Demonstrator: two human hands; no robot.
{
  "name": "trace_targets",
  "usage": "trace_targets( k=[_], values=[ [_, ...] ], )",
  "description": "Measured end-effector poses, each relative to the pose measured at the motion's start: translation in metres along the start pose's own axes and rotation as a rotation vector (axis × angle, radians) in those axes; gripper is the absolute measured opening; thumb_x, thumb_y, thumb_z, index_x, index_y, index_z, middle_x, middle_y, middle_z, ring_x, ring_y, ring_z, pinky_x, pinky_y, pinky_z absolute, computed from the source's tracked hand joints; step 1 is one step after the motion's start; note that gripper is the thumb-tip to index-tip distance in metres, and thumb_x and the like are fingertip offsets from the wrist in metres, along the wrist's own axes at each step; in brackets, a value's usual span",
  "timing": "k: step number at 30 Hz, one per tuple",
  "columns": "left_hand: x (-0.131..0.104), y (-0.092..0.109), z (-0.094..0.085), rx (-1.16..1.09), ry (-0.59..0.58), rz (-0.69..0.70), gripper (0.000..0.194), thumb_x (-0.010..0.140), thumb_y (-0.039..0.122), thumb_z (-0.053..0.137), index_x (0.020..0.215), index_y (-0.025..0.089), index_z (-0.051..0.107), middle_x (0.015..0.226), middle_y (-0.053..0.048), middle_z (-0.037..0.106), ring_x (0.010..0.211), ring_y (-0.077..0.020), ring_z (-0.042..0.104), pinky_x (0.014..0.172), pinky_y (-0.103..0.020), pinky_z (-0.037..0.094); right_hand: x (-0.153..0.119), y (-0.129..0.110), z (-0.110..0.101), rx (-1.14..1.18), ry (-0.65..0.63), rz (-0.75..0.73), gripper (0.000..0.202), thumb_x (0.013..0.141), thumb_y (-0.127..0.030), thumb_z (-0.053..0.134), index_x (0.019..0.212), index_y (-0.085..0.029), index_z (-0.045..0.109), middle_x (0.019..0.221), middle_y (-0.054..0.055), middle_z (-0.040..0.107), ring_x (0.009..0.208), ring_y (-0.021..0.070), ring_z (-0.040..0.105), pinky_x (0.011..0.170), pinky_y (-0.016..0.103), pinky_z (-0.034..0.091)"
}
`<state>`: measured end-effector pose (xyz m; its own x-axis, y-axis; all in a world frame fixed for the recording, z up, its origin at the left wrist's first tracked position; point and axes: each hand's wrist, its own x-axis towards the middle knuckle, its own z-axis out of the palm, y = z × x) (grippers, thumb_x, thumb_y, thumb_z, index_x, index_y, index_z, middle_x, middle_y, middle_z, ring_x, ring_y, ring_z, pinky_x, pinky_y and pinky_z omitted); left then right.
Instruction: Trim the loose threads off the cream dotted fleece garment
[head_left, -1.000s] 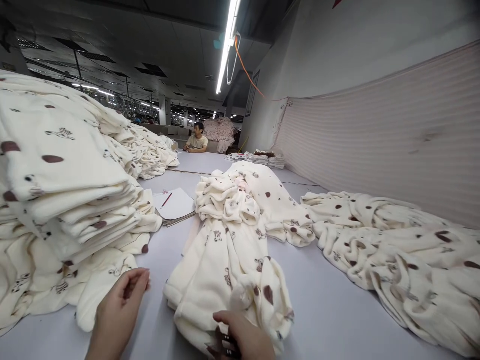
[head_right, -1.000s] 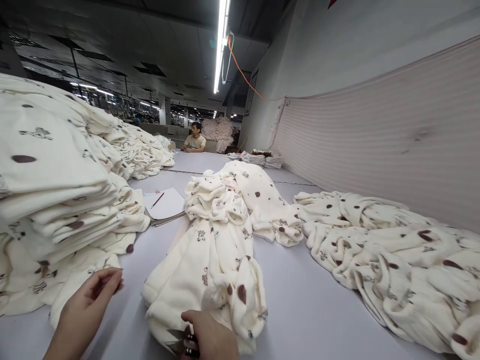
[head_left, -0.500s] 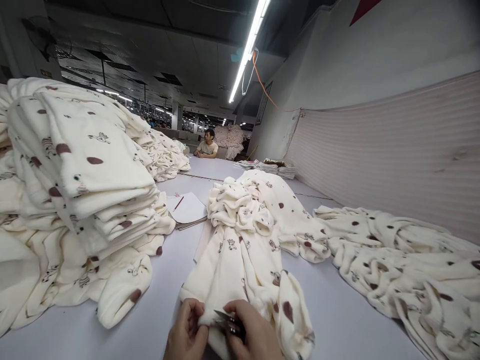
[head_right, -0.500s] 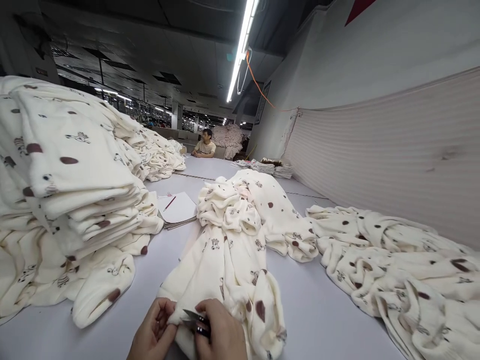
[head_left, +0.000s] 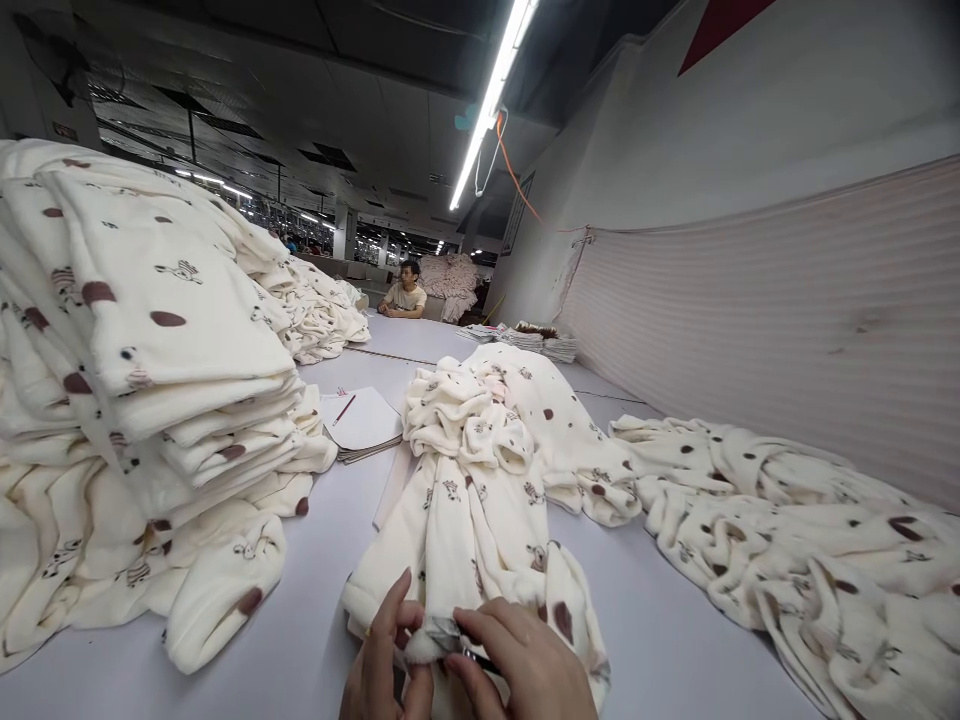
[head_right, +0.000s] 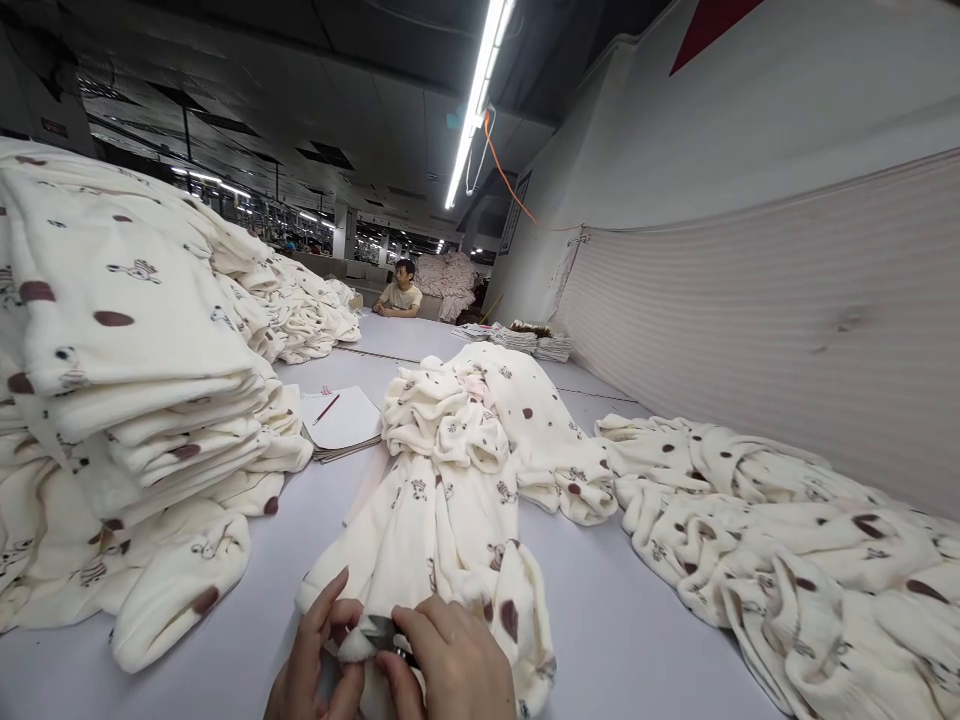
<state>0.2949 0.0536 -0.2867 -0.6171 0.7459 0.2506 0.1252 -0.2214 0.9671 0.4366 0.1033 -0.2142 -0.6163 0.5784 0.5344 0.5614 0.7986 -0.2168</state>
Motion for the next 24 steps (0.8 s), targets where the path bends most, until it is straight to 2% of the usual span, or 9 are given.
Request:
trace_targets(
  k=[2,4,8,12,16,20,21,24],
  values=[
    [0.000,0.004,0.003,-0.129,0.056,-0.017,0.056,0.067,0.009,0.067,0.120,0.021,0.055,0.086,-0.004,0.065,0.080,-0.0219,0.057,0.081,-0.027,0.038,0.003,0.001,0.001,0.047,-0.009,0.036,0.026,0.096,-0.040,0.041,0.100,-0.028,0.063,0.083,0.002,0.068,0.073,0.0195,0.065,0.063,0.028,0.047],
    [0.000,0.006,0.005,-0.248,0.061,-0.060,0.059,0.065,0.011,0.071,0.121,0.021,0.055,0.086,-0.004,0.065,0.080,-0.0209,0.058,0.080,-0.025,0.039,0.005,0.003,0.001,0.078,-0.013,0.108,0.027,0.097,-0.041,0.039,0.096,-0.029,0.064,0.081,0.001,0.068,0.072,0.0191,0.066,0.061,0.027,0.046],
    [0.003,0.008,0.005,-0.326,-0.050,-0.185,0.071,0.067,0.021,0.071,0.131,0.024,0.040,0.088,-0.002,0.063,0.075,-0.0186,0.060,0.071,-0.023,0.045,0.002,0.011,0.000,0.132,-0.028,0.206,0.026,0.095,-0.045,0.044,0.092,-0.030,0.065,0.081,-0.001,0.069,0.075,0.0185,0.068,0.062,0.026,0.047],
    [0.005,0.005,0.005,-0.356,-0.150,-0.217,0.075,0.071,0.028,0.068,0.135,0.024,0.028,0.095,-0.004,0.061,0.084,-0.0192,0.063,0.072,-0.022,0.047,-0.002,0.011,-0.006,0.139,-0.016,0.136,0.021,0.092,-0.043,0.051,0.100,-0.029,0.064,0.085,0.000,0.069,0.077,0.0183,0.067,0.066,0.026,0.048],
    [0.006,0.006,0.007,-0.484,-0.176,-0.282,0.073,0.071,0.036,0.073,0.133,0.026,0.035,0.102,-0.005,0.063,0.091,-0.0195,0.065,0.077,-0.021,0.047,0.008,0.006,-0.013,0.121,-0.076,0.106,0.015,0.090,-0.032,0.054,0.102,-0.030,0.063,0.087,-0.001,0.069,0.079,0.0180,0.067,0.067,0.026,0.047],
    [0.009,0.009,0.009,-0.613,-0.192,-0.392,0.077,0.066,0.044,0.078,0.132,0.029,0.040,0.106,-0.006,0.067,0.091,-0.0218,0.066,0.075,-0.025,0.049,0.007,0.007,-0.006,0.168,-0.006,0.260,0.014,0.090,-0.034,0.051,0.094,-0.029,0.063,0.083,-0.001,0.069,0.077,0.0193,0.067,0.065,0.027,0.047],
    [0.010,0.009,0.010,-0.629,-0.185,-0.414,0.078,0.066,0.043,0.078,0.133,0.030,0.040,0.107,-0.006,0.067,0.091,-0.0221,0.067,0.076,-0.026,0.049,0.003,0.009,-0.001,0.206,0.021,0.301,0.012,0.087,-0.035,0.055,0.095,-0.029,0.062,0.085,-0.001,0.069,0.077,0.0193,0.068,0.066,0.026,0.049],
    [0.011,0.008,0.012,-0.634,-0.148,-0.414,0.074,0.065,0.040,0.080,0.130,0.032,0.046,0.105,-0.005,0.068,0.088,-0.0219,0.067,0.077,-0.028,0.050,-0.014,0.017,0.012,0.300,0.072,0.388,0.030,0.071,-0.031,0.069,0.099,-0.029,0.060,0.088,-0.002,0.070,0.075,0.0182,0.068,0.068,0.024,0.051]
  ],
)
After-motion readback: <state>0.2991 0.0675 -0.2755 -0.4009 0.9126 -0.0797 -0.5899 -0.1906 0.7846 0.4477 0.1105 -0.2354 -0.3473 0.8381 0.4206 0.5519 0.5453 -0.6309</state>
